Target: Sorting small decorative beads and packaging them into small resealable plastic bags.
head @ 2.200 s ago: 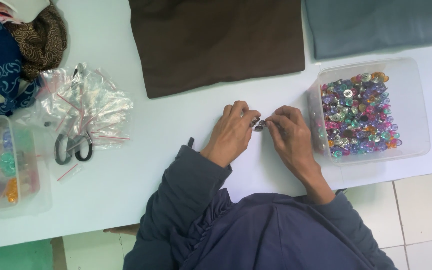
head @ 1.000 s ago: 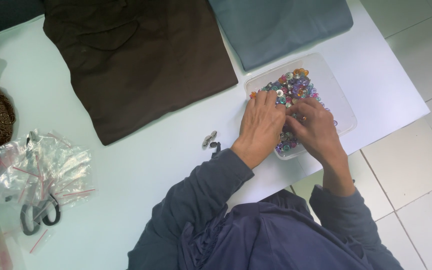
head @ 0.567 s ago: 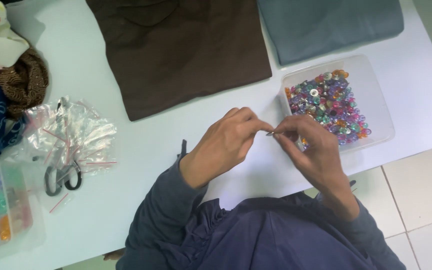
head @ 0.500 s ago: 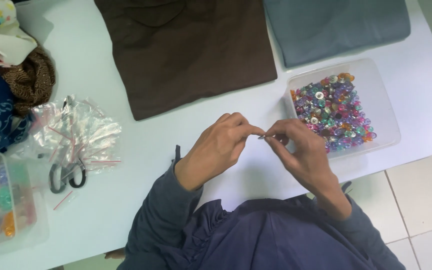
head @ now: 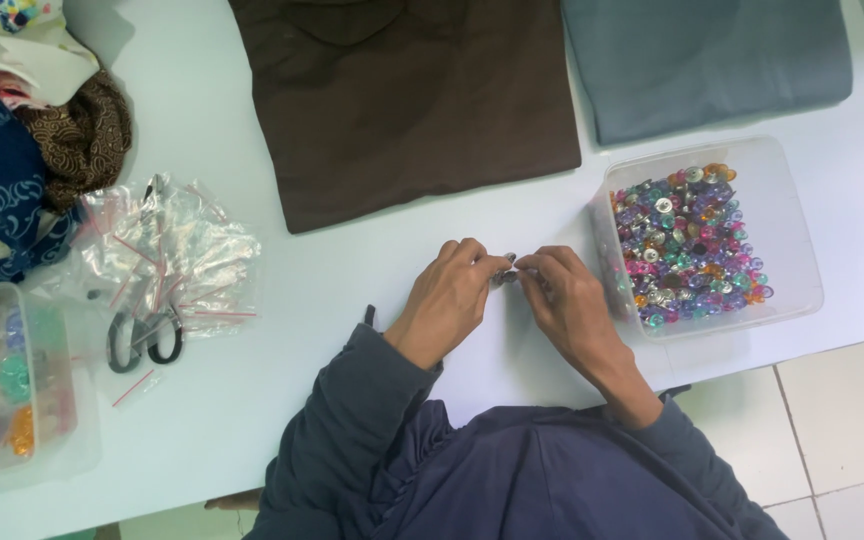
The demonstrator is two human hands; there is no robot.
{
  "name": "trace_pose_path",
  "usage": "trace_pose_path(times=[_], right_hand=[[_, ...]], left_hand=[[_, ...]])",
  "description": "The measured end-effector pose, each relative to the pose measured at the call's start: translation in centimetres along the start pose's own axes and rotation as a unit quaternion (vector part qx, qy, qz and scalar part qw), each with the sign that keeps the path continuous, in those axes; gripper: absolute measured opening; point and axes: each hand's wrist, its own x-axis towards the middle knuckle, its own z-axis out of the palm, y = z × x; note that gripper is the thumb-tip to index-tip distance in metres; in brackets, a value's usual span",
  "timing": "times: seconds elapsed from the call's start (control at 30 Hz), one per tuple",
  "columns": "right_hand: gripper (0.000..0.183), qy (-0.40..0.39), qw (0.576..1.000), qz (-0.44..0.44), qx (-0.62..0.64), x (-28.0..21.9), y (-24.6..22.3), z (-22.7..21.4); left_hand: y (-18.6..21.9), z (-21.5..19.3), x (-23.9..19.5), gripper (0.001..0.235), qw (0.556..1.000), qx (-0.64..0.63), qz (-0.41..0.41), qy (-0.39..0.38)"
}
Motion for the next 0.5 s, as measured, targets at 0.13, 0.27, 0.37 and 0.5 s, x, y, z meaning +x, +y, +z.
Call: trace_pose_path(times=[0.13, 0.27, 0.37, 0.5], right_hand=[[0.012, 0.043, 0.997, -0.049, 0.046, -1.3, -1.0, -3.9], [0.011, 0.094, 0.994, -0.051, 0.006, -1.4, 0.6, -9.0], [0.011, 0.106, 0.992, -0.019, -0.060, 0.0, 4.7, -11.8], [0.016, 0.049, 0.976, 0.100, -0.185, 2.2, 9.1, -13.9]], left_hand=[[2.4, -1.0, 1.2, 0.027, 0.997, -0.027, 0.043, 0.055], [6.1, -0.8, 4.0, 0.021, 0.986, -0.059, 0.109, 0.110], [8.6, 1.1, 7.3, 0.020, 0.979, -0.043, 0.156, 0.126], [10.9, 5.6, 12.3, 0.014, 0.981, 0.071, 0.160, 0.088]])
